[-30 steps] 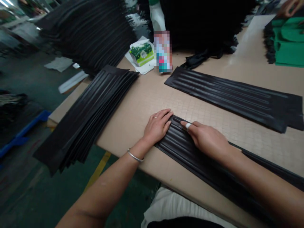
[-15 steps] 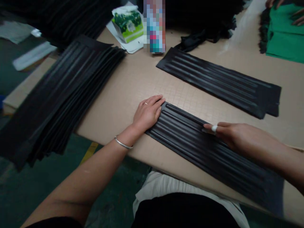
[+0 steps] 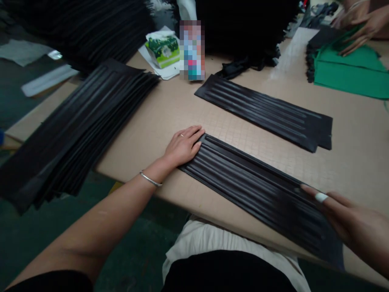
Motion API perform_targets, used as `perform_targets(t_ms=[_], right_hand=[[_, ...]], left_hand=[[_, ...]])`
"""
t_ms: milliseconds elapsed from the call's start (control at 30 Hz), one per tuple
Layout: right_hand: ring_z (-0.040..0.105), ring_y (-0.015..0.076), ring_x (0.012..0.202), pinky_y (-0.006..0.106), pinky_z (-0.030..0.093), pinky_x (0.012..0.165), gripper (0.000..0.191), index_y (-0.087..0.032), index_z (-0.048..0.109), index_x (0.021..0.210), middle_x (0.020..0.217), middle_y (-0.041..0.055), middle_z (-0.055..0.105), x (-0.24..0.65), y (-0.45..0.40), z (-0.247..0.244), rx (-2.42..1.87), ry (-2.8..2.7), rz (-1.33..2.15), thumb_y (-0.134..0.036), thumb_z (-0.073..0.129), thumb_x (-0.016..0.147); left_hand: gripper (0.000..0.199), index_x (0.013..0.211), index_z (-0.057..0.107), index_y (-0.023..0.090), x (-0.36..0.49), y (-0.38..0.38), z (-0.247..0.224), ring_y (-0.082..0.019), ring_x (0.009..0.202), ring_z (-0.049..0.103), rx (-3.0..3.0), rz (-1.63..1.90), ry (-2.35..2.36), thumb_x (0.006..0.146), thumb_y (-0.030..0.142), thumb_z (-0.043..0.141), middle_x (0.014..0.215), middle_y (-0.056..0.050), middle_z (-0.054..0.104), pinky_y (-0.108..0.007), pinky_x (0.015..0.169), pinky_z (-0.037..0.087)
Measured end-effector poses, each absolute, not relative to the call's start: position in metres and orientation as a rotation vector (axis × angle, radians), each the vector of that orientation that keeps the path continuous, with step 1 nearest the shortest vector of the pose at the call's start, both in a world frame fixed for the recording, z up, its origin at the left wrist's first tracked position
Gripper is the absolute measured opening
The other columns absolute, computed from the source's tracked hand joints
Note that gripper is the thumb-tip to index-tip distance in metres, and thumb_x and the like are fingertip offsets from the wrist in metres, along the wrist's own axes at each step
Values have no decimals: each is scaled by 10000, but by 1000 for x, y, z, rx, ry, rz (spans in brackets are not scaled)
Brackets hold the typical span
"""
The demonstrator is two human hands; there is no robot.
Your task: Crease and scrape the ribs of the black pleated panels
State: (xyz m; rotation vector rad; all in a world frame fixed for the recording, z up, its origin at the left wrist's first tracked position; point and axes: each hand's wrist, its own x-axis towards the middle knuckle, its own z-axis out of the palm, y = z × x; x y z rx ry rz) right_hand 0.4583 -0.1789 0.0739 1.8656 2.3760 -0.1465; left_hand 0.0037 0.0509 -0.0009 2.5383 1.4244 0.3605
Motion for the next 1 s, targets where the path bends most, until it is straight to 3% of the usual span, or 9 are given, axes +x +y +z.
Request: perform_targets(t_ms=[33, 100, 233, 400, 567, 700, 833, 1000], right_hand=[[708, 213, 716, 348, 537, 559, 593, -417, 306, 1622, 1355, 135, 651, 424, -164, 71, 1838, 2333, -230, -305, 398, 1047], [686, 201, 699, 337, 543, 572, 639, -309, 266, 1650, 1261, 141, 659, 351, -129, 65, 1726, 2346, -256, -196, 344, 1026], [708, 229, 855, 302, 552, 603, 651, -269, 294, 1641, 1278, 149, 626, 231, -59, 63, 1619, 2358, -170, -114, 299, 1009], [704, 244, 940, 357, 597, 685, 546, -215, 364, 1594, 1301, 159, 615, 177, -18, 74, 1662, 2476, -300, -199, 202, 1072], [689, 251, 955, 377, 597, 671, 541, -208, 362, 1591, 1282, 147, 618, 216, -38, 76, 1665, 2486, -354, -185, 222, 1069], [675, 238, 909, 336, 573, 604, 659, -236, 296, 1632, 1243, 139, 631, 292, -93, 84, 1635, 2277, -299, -75, 304, 993], [682, 234, 846, 323, 561, 586, 847, -285, 248, 1651, 1211, 103, 656, 387, -164, 86, 1645, 2069, -148, 18, 386, 873], [693, 222, 681, 300, 494, 465, 876, -395, 292, 1629, 1206, 79, 715, 480, -237, 80, 1843, 2059, -90, -7, 417, 854]], left_hand=[[467, 1500, 516, 326, 4, 50, -1, -262, 1470, 453, 2537, 368, 1442, 1036, 376, 497, 1597, -59, 484, -476, 1228, 350], [443, 1456, 550, 301, 5, 47, 0, -279, 1413, 503, 2538, 376, 1478, 1024, 398, 562, 1561, -87, 507, -508, 1197, 394], [415, 1357, 596, 216, 4, 46, -2, -276, 1256, 596, 2553, 376, 1510, 1000, 423, 634, 1449, -125, 561, -528, 1067, 516], [435, 1481, 536, 320, 0, 47, -4, -283, 1449, 480, 2541, 431, 1385, 1056, 343, 448, 1579, -79, 504, -530, 1205, 379], [532, 1566, 434, 273, -6, 61, -17, -281, 1505, 418, 2613, 401, 1375, 1053, 378, 341, 1648, -53, 419, -530, 1236, 332], [518, 1562, 409, 333, -8, 65, -21, -292, 1489, 437, 2650, 367, 1380, 1055, 420, 341, 1654, -4, 409, -565, 1218, 351], [504, 1553, 390, 395, -5, 61, -16, -264, 1502, 415, 2613, 333, 1424, 1056, 456, 331, 1663, 64, 385, -520, 1239, 327], [526, 1553, 446, 299, -2, 59, -10, -271, 1511, 409, 2577, 346, 1438, 1053, 432, 348, 1643, -46, 428, -495, 1248, 309]])
